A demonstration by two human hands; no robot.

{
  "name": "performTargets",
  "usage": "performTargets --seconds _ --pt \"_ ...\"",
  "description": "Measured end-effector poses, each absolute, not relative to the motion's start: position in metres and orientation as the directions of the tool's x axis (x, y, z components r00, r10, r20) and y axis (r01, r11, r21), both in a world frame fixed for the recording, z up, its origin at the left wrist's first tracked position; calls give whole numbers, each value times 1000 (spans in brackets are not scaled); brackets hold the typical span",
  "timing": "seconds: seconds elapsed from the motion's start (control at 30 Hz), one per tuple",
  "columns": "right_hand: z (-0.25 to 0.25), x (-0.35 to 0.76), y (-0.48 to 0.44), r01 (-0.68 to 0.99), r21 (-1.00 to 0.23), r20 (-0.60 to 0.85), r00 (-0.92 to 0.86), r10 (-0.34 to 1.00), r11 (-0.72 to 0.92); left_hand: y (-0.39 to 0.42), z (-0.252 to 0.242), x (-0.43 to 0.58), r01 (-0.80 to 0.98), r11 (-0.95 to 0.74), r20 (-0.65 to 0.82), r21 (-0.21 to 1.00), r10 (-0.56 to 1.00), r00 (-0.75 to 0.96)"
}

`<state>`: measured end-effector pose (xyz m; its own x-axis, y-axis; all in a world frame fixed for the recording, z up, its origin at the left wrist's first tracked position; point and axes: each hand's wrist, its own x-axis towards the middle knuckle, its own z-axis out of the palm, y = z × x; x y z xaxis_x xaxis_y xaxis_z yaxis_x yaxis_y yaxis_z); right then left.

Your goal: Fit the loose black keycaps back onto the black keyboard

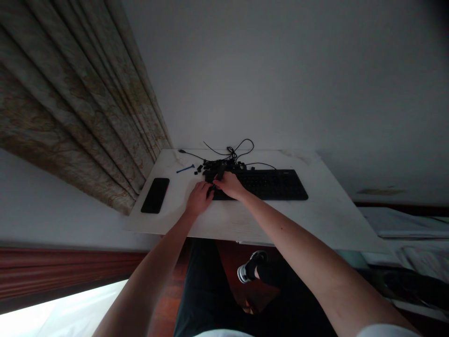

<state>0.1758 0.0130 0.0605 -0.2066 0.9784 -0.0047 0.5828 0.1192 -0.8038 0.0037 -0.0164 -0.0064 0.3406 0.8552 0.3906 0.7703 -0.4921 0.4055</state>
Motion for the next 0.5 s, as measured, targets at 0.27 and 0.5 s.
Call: performTargets --seconds 0.27,0.5 --pt "45 174 12 462 -878 40 -182 982 122 -12 -8 2 694 -546 396 469 832 388" --pt "45 175 10 457 -879 58 -180 982 136 -10 -9 1 694 -544 383 472 835 395"
